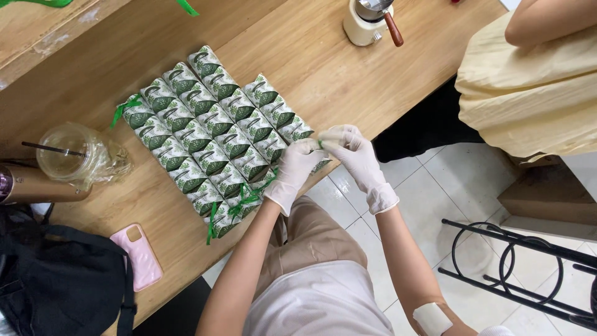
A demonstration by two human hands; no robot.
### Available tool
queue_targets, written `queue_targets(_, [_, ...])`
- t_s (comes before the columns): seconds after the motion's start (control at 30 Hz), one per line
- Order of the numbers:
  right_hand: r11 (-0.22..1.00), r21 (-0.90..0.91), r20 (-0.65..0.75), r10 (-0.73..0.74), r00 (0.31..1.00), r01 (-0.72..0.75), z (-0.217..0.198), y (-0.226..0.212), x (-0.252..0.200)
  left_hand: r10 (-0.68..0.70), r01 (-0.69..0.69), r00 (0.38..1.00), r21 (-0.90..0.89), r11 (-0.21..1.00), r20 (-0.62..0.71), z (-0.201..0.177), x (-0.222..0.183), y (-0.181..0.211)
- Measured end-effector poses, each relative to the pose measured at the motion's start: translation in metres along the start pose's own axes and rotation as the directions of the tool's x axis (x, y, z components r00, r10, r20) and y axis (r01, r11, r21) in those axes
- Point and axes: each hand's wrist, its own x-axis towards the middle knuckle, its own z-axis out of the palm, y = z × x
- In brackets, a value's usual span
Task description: The person ties green ribbons onto small square wrapped packages arranged on a wooden surface, working through the items one by one.
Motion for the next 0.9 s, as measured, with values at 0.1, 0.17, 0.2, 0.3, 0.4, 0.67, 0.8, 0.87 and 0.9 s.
queue_targets(0.1, [0.982, 0.02, -0.117, 0.186, 0.976, -0.185, -0.001, 0.008, 0.013, 0.248, -0.243, 0.968, 0.116, 0.963, -0.032, -0.004, -0.004, -0.003])
queue_targets(0.17, [0.97, 0.031, -0.101, 0.245, 0.964, -0.243, 0.002, 0.007, 0.015, 0.225, -0.224, 0.974, 0.078, 0.971, -0.007, -0.009, -0.011, 0.015])
queue_targets(0.2, [0.954, 0.041, -0.085, 0.301, 0.95, -0.298, 0.004, 0.007, 0.015, 0.205, -0.206, 0.979, 0.04, 0.978, 0.018, -0.011, -0.014, 0.023])
queue_targets(0.3, [0.96, 0.136, -0.043, 0.254, 0.966, -0.246, 0.007, 0.026, 0.025, 0.079, -0.075, 0.996, -0.117, 0.99, 0.031, -0.009, -0.016, 0.029])
queue_targets(0.4, [0.955, 0.225, -0.093, 0.22, 0.971, -0.194, 0.001, 0.051, 0.03, -0.138, 0.131, 0.99, -0.359, 0.924, 0.005, -0.006, -0.003, 0.009])
queue_targets(0.67, [0.933, 0.298, -0.142, 0.253, 0.957, -0.202, 0.01, 0.079, 0.001, -0.287, 0.32, 0.944, -0.652, 0.688, 0.161, -0.019, 0.011, -0.013])
queue_targets(0.8, [0.917, 0.314, -0.115, 0.295, 0.949, -0.247, 0.008, 0.096, 0.0, -0.286, 0.351, 0.935, -0.635, 0.688, 0.207, -0.022, 0.008, -0.007])
queue_targets(0.87, [0.924, 0.306, -0.144, 0.284, 0.948, -0.23, 0.006, 0.086, 0.003, -0.199, 0.247, 0.969, -0.534, 0.809, 0.147, -0.02, 0.007, -0.018])
queue_targets(0.9, [0.93, 0.298, -0.173, 0.273, 0.946, -0.214, 0.006, 0.081, 0.004, -0.101, 0.134, 0.99, -0.414, 0.9, 0.1, -0.019, 0.007, -0.024])
